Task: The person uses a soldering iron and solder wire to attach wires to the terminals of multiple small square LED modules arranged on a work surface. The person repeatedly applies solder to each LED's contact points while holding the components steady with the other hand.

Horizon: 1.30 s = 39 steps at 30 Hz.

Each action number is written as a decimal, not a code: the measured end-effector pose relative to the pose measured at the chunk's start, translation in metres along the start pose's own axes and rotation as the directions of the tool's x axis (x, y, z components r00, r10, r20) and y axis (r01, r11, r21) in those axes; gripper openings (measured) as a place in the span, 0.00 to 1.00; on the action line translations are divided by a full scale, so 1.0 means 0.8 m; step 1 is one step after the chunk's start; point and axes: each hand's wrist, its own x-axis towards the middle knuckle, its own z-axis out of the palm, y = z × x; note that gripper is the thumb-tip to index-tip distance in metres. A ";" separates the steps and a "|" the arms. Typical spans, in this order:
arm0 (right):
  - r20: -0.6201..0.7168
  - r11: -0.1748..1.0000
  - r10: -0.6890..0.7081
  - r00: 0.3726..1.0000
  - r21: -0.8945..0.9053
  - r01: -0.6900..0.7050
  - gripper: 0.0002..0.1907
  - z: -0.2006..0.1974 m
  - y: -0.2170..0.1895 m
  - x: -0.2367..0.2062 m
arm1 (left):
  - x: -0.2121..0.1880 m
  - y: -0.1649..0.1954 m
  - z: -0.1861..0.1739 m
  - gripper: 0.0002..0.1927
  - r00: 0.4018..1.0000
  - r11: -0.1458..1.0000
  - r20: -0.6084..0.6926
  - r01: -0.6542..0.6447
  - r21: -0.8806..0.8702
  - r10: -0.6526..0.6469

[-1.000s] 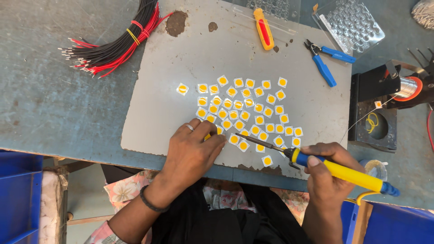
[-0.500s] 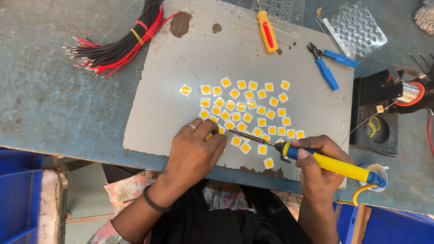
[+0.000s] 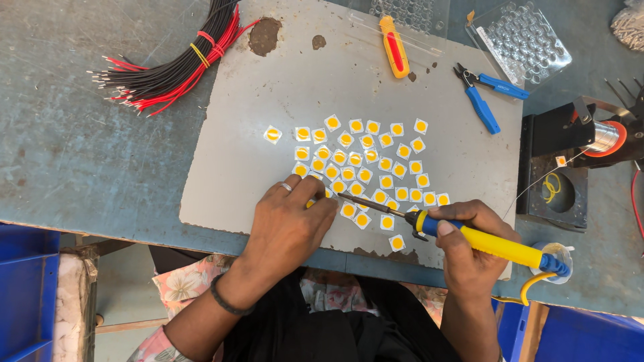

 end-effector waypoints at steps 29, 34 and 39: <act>-0.029 1.000 0.007 1.000 -0.015 -0.007 0.08 0.013 0.010 0.031 | 0.046 -0.038 0.002 0.03 0.910 0.975 0.359 -0.221 -0.002 0.207; -0.005 0.999 -0.033 0.999 -0.021 0.033 0.07 0.014 0.009 0.030 | 0.054 -0.040 0.001 0.03 0.881 0.980 0.438 -0.198 -0.003 0.179; 0.004 0.999 -0.023 1.000 -0.033 0.023 0.07 0.015 0.010 0.029 | 0.058 -0.043 0.003 0.02 0.879 0.980 0.439 -0.200 -0.018 0.188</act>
